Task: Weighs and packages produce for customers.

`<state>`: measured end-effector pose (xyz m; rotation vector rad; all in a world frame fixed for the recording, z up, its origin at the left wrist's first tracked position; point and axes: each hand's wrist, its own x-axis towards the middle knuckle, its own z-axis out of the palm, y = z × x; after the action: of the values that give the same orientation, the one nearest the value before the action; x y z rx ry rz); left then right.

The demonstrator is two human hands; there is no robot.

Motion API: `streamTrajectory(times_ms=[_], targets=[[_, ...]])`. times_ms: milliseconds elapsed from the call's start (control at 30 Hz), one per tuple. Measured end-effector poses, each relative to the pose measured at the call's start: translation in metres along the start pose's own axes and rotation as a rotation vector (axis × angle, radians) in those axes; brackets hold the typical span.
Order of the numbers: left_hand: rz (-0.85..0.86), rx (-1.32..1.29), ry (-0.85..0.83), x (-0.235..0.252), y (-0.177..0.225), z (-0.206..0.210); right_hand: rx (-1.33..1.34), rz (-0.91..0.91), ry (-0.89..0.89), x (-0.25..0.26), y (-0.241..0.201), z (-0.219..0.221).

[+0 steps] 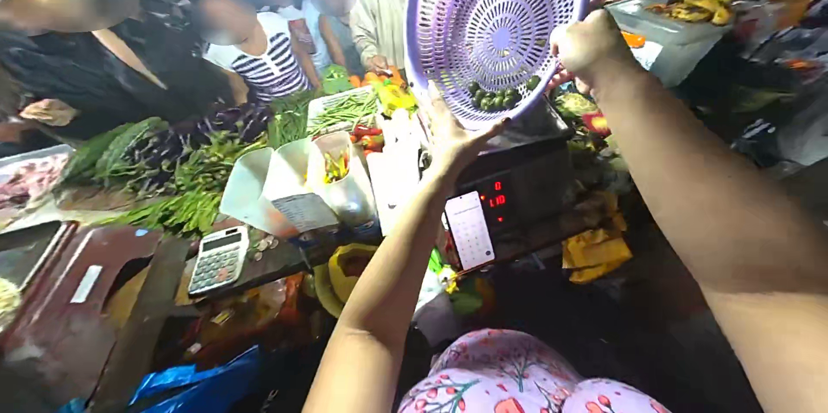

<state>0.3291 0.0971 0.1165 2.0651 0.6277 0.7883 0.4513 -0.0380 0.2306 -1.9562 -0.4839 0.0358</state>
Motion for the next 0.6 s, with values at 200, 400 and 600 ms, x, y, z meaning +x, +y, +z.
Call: streamTrajectory(times_ms=[200,400,600], targets=[[0.017,0.157,-0.16,0.02,-0.014,0.039,-0.12,-0.257,0.089,-0.007,0.031,-0.015],[-0.053,0.254,-0.203,0.027,-0.01,0.043,-0.119,-0.552,0.139,-0.015,0.056,-0.01],[-0.066,0.383,-0.189,0.025,-0.002,0.048,-0.131,-0.878,0.203,-0.016,0.066,0.006]])
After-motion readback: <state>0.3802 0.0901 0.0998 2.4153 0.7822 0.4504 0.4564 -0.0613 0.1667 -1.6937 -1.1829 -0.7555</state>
